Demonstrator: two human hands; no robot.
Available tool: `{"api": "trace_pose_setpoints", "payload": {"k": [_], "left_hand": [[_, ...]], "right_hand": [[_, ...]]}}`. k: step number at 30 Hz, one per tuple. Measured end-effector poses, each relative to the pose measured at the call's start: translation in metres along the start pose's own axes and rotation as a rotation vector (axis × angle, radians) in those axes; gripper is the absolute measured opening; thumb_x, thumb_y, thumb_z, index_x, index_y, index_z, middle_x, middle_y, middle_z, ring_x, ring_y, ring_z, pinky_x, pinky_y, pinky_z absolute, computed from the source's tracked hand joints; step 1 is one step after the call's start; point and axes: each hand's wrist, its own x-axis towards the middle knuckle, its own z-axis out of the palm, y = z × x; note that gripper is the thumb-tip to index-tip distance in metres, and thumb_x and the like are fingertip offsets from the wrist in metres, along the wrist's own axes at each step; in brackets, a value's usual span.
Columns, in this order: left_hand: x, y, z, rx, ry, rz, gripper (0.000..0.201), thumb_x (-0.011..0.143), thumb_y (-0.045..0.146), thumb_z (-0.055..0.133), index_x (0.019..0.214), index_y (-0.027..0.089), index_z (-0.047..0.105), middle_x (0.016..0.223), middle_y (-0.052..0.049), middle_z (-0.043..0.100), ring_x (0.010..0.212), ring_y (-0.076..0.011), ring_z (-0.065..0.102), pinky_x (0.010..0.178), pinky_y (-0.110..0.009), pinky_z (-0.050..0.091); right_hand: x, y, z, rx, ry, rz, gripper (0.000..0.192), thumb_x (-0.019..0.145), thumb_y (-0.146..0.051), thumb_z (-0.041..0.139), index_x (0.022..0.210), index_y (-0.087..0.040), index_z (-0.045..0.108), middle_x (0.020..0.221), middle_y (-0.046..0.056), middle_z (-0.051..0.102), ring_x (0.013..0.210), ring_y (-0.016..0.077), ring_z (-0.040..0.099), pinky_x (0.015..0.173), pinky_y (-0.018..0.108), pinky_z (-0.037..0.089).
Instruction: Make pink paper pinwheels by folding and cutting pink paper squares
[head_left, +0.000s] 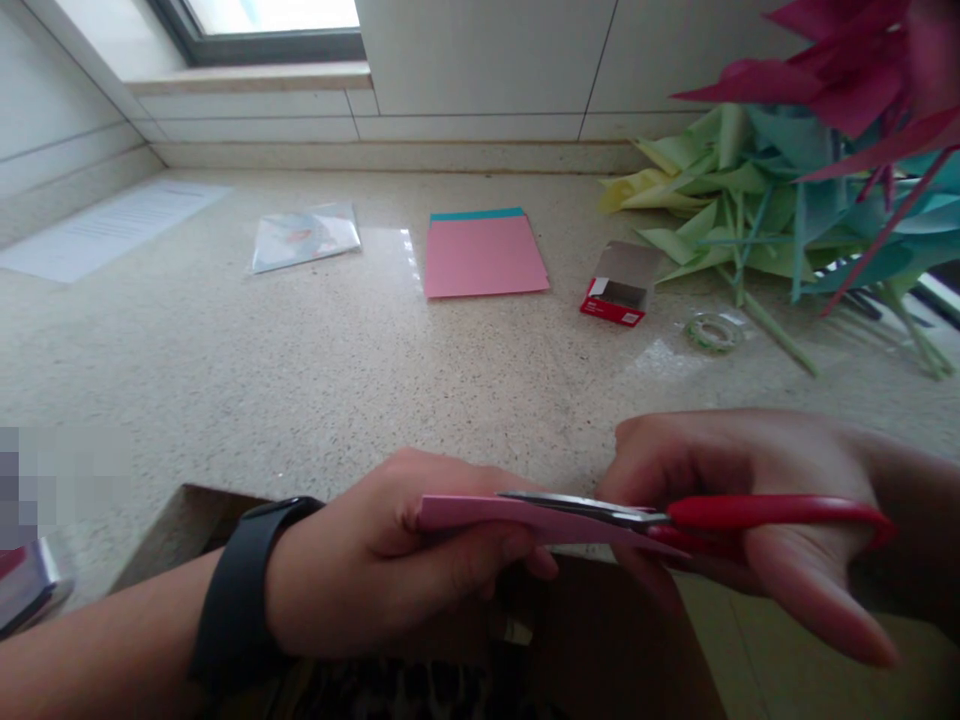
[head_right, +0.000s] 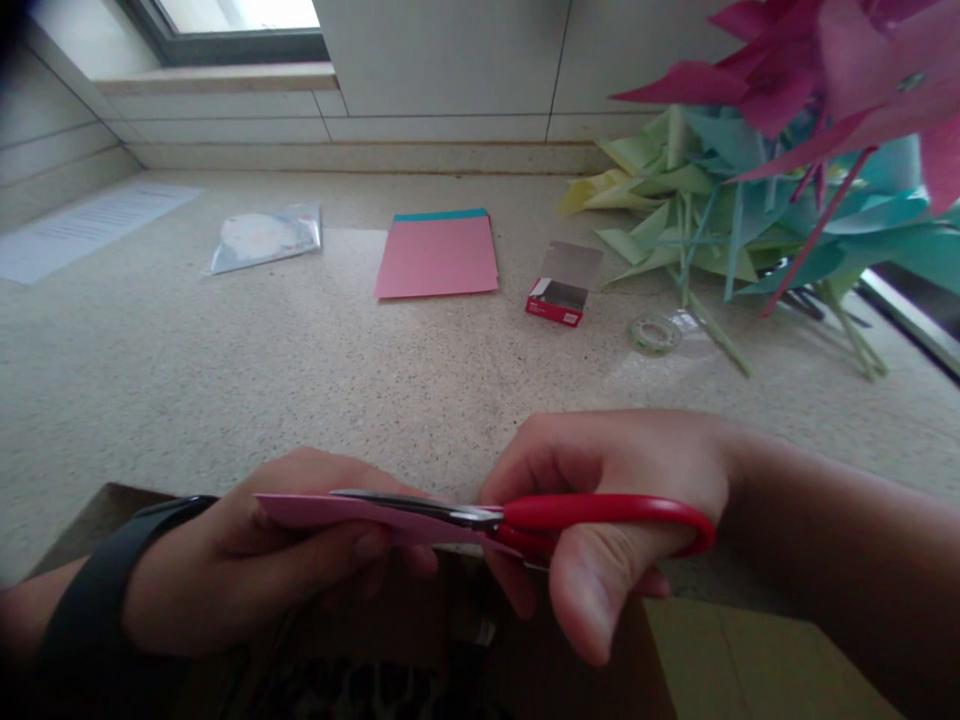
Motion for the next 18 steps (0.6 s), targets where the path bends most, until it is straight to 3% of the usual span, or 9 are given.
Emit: {"api": "trace_pose_setpoints", "payload": {"k": [3,6,12,18], "left_hand": [[0.0003,0.0002,-0.0002,-0.006,-0.019,-0.003,0.026,0.102,0.021,0.049,0.101,0.011,0.074,0.085,-0.006,0.074,0.070,-0.0098,0.065,0.065,-0.017,0.052],[0.0002,-0.0001,-0.0003,-0.032,-0.024,-0.018,0.029,0.103,0.025,0.047,0.102,0.012,0.073,0.083,-0.007,0.073,0.068,-0.0108,0.064,0.062,-0.018,0.052],[0.0016,0.0007,-0.0006,-0.047,-0.025,-0.042,0.030,0.103,0.026,0.047,0.102,0.014,0.074,0.082,-0.007,0.073,0.062,-0.0105,0.063,0.055,-0.019,0.050],[0.0030,0.0014,-0.0011,-0.042,-0.029,-0.019,0.030,0.102,0.023,0.047,0.101,0.011,0.074,0.080,-0.006,0.073,0.058,-0.0089,0.060,0.059,-0.019,0.051]], "right_hand": [[0.0019,-0.0012,0.0013,-0.060,0.065,0.172,0.073,0.072,-0.079,0.061,0.100,-0.011,0.068,0.069,-0.002,0.058,0.055,0.0102,0.049,0.051,0.022,0.038],[0.0038,-0.0016,0.0028,-0.045,0.073,0.219,0.075,0.069,-0.081,0.062,0.096,-0.012,0.067,0.065,-0.003,0.056,0.052,0.0094,0.048,0.047,0.021,0.034],[0.0052,-0.0019,0.0034,-0.096,0.097,0.183,0.071,0.071,-0.080,0.061,0.093,-0.012,0.067,0.060,-0.004,0.054,0.049,0.0091,0.046,0.046,0.022,0.031],[0.0034,-0.0004,0.0027,-0.101,0.093,0.134,0.073,0.075,-0.081,0.057,0.094,-0.012,0.068,0.063,-0.003,0.054,0.051,0.0090,0.045,0.047,0.023,0.031]]}}
